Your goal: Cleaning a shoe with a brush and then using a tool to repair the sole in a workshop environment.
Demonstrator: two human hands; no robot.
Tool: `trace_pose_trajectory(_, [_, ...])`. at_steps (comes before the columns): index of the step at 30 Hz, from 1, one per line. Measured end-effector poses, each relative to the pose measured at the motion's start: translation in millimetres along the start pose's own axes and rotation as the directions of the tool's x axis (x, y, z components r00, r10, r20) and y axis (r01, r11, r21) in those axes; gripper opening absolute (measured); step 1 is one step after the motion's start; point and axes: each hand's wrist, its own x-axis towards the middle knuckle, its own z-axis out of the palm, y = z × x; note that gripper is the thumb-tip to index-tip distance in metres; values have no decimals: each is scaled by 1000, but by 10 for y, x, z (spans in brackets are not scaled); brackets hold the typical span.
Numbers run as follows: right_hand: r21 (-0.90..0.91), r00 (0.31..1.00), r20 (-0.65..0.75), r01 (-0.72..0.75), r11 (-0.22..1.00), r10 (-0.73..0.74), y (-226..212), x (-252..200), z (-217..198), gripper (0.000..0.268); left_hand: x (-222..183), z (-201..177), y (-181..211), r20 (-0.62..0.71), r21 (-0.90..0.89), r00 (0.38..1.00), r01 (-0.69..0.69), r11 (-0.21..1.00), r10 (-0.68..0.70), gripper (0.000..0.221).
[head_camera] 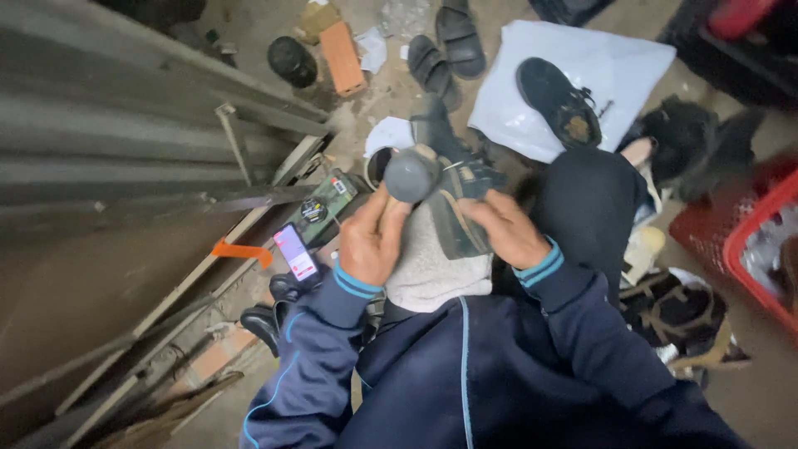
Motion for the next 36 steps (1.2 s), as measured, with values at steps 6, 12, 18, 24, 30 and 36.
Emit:
trace_pose_trajectory(6, [78,893,-369,-245,966,256,-372,-209,137,65,-386,208,-124,-78,-21,994,72,997,-74,14])
trace_pose_trajectory(12, [210,881,-445,-67,975,157,-227,-118,97,49,-521,199,-24,-55,-233,995,63,970,-78,33])
trace_pose_trajectory(18, [287,820,-544,-18,958,179,-456,-151,247,64,-600,152,-57,-58,-189,996,51,981,-63,38])
trace_pose_trajectory(24, [289,762,-646,188,939,46,-711,-34,294,61,-485,177,-169,4,-230,997,74,970,-75,36])
trace_pose_trajectory(30, [-420,923,-336,33,907,-189,-431,-455,107,31,-539,151,-169,33,-173,987,158,972,-154,38])
trace_pose_trajectory(36, [-589,906,-78,295,753,-416,-756,-505,216,34,-565,227,-147,-39,-186,998,31,982,-39,37])
